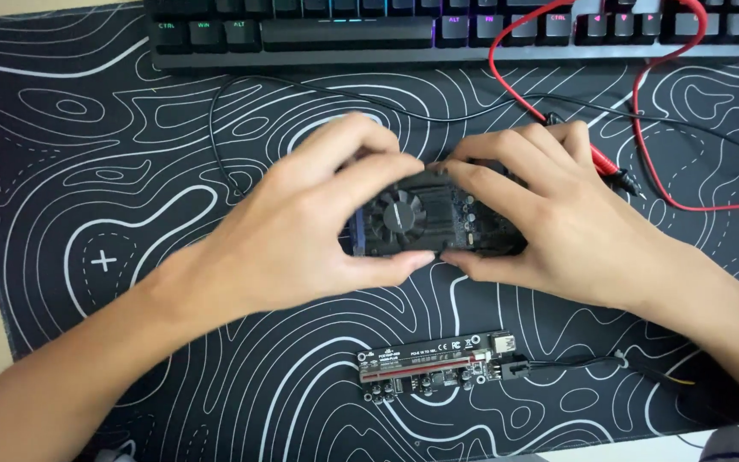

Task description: Disassembling a graphics card and testing its components using a multimeter

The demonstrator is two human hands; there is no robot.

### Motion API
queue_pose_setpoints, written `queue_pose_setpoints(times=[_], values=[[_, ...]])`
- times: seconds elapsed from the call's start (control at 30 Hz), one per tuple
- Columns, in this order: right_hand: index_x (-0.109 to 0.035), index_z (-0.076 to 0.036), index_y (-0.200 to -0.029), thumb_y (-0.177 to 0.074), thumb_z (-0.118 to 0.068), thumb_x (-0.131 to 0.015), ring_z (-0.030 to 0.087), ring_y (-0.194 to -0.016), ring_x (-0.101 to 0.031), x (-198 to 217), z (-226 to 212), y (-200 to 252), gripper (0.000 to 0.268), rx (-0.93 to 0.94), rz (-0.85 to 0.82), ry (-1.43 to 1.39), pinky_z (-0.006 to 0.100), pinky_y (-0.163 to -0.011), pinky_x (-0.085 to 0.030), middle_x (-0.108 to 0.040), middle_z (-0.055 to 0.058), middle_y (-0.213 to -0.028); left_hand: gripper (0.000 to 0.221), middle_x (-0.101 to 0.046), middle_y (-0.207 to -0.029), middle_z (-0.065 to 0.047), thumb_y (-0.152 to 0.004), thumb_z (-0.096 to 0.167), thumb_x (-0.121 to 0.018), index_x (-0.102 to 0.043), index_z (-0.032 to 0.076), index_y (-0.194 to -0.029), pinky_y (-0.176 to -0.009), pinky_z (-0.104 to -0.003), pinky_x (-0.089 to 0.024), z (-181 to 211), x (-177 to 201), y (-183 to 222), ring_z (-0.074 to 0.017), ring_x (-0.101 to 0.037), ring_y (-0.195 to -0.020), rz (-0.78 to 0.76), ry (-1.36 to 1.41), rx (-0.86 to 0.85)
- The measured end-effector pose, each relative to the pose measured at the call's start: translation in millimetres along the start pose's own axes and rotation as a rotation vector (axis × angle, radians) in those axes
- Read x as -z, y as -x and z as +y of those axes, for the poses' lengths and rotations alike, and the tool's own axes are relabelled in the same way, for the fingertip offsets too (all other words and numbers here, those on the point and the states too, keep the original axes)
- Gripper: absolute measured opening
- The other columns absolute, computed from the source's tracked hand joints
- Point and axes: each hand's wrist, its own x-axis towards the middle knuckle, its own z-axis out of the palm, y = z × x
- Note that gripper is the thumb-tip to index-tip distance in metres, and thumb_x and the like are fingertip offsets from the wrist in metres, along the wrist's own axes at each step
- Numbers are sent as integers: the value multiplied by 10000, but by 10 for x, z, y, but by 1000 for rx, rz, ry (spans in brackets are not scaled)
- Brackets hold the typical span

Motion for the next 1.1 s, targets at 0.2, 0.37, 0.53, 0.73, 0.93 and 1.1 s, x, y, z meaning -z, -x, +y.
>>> queue_pose_setpoints(times=[0.2,0.37,0.53,0.73,0.93,1.1], values=[[-683,-85,-1482,-920,-599,-916,287,-1221,-576,17,8,4,796,-67,-46,-59,468,-969,-323,-633,93,-1490,499,-722,-1229,-82,-966,301,-927,-788,7,-1344,-910,-323,-599,-29,89,-74,-201,-736,-1069,7,160,201],[-677,-124,-1520,-954,-530,-894,272,-1204,-570,66,3,-26,729,-107,-72,-95,460,-937,-318,-618,62,-1432,389,-815,-1236,-108,-1081,293,-720,-805,7,-1330,-869,-269,-654,-20,168,-185,-171,-745,-1032,-2,345,331],[-685,-154,-1553,-953,-493,-904,248,-1270,-584,95,-6,-32,724,-102,-66,-102,442,-928,-330,-617,53,-1437,541,-370,-710,87,-1227,385,-516,-590,152,-744,-632,-288,-282,-59,204,-204,-52,-350,-674,-8,451,480],[-660,-145,-1553,-896,-513,-934,235,-1262,-586,129,36,23,801,-107,-124,-120,437,-989,-328,-607,61,-1438,482,-551,-751,41,-1209,344,-470,-594,116,-803,-653,-254,-717,-87,141,-211,-89,-640,-736,28,634,495],[-539,-142,-1536,-810,-593,-972,201,-1132,-662,210,71,69,958,-180,-252,-188,448,-1039,-361,-672,13,-1356,472,-824,-964,-137,-1166,342,-481,-751,-11,-1009,-694,-293,-755,-44,124,-234,-221,-821,-813,-5,815,541],[-270,-80,-1797,-993,-365,-871,221,-1169,-705,199,29,14,1044,-173,-103,-279,461,-1110,-380,-671,89,-1406,483,-692,-834,-46,-1178,346,-467,-702,46,-880,-632,-265,-732,10,107,-254,-163,-759,-765,-59,687,498]])
